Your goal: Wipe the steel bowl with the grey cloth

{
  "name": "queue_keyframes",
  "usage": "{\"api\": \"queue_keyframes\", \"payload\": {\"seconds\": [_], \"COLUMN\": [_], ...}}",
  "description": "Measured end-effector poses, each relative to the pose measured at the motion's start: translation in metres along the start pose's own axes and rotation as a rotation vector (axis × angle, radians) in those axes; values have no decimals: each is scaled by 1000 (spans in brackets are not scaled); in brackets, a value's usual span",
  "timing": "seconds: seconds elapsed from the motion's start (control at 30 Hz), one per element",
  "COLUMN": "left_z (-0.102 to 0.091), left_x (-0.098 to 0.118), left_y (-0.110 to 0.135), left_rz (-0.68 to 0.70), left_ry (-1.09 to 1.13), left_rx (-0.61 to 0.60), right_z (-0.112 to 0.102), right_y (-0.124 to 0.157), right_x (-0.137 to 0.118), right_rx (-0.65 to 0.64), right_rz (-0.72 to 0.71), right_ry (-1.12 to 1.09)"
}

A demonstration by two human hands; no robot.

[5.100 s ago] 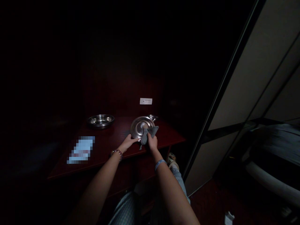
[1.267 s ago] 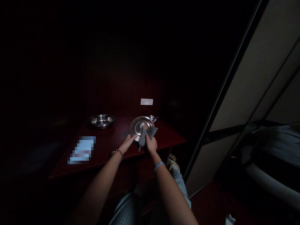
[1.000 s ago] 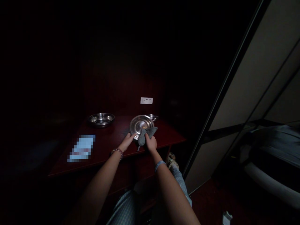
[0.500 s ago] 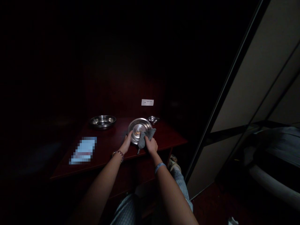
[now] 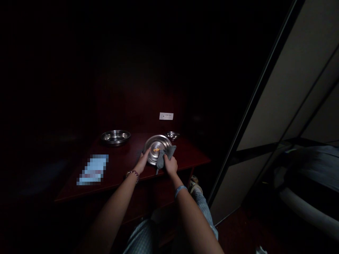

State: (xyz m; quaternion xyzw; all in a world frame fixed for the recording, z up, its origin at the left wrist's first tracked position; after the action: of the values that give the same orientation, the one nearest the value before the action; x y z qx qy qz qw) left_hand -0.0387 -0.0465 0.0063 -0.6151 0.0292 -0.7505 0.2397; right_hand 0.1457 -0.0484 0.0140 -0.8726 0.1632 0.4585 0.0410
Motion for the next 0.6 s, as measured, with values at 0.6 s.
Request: {"api": "queue_keyframes", "payload": {"seconds": [0.6], "left_z": [-7], "left_x": [-7], "left_y": [-4], "left_rz": [-59], "left_ry": [-13], "left_rx": [132], "right_z": [-2], "right_y": [9], "right_x": [-4], "right_rx": [7], "right_rz": [-22], "right_ry": [49]}}
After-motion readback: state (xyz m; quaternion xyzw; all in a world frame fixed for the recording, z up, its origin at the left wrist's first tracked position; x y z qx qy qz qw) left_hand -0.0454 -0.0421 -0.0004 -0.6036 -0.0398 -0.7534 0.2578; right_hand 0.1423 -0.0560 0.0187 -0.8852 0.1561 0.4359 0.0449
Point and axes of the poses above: each hand's wrist, its own y-axis away from the middle knuckle, its own z-axis out of the palm, x = y × z, the point moved 6 cm from there along -y, towards the middle knuckle, and after that the axes turned 14 degrees about z, right-handed, at the moved point
